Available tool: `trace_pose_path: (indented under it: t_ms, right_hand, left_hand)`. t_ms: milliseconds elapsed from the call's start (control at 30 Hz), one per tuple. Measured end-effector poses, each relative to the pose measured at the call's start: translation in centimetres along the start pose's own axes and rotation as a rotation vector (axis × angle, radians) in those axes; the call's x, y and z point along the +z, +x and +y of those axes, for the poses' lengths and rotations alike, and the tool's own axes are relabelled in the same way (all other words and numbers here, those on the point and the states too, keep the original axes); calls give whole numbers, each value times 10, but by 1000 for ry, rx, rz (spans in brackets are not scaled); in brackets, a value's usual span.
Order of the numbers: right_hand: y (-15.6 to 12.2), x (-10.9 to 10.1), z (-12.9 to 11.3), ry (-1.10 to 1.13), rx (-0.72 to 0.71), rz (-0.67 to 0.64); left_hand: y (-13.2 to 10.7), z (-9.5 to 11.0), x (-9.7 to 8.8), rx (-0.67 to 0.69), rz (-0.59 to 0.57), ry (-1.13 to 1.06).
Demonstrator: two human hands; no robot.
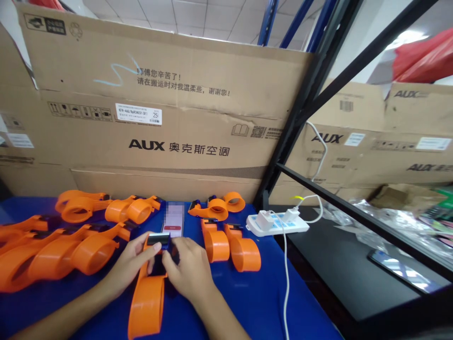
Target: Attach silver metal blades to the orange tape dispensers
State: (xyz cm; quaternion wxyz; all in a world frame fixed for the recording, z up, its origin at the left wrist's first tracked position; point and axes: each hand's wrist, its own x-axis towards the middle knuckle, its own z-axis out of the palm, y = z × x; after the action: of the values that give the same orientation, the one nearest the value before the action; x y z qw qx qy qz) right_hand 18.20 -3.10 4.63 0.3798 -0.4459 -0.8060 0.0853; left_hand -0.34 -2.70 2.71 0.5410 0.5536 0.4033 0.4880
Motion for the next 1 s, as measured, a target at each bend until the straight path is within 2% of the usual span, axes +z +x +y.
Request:
trace_pose_path:
  t_ms: [367, 533, 700, 1000]
  right_hand:
    - [-2, 5, 3, -75, -78, -44]
    - [-2, 5, 2, -91, -91, 1]
    - [-3, 7, 0, -80, -130, 65]
    - [-4, 10, -3, -102, -185, 86]
  left_hand:
    - [-1, -2, 0, 14, 27, 3]
    - [-1, -2, 2, -2, -7, -50]
    - [0, -3, 6, -32, 19, -102]
    - [-2, -7, 1, -13, 38, -4]
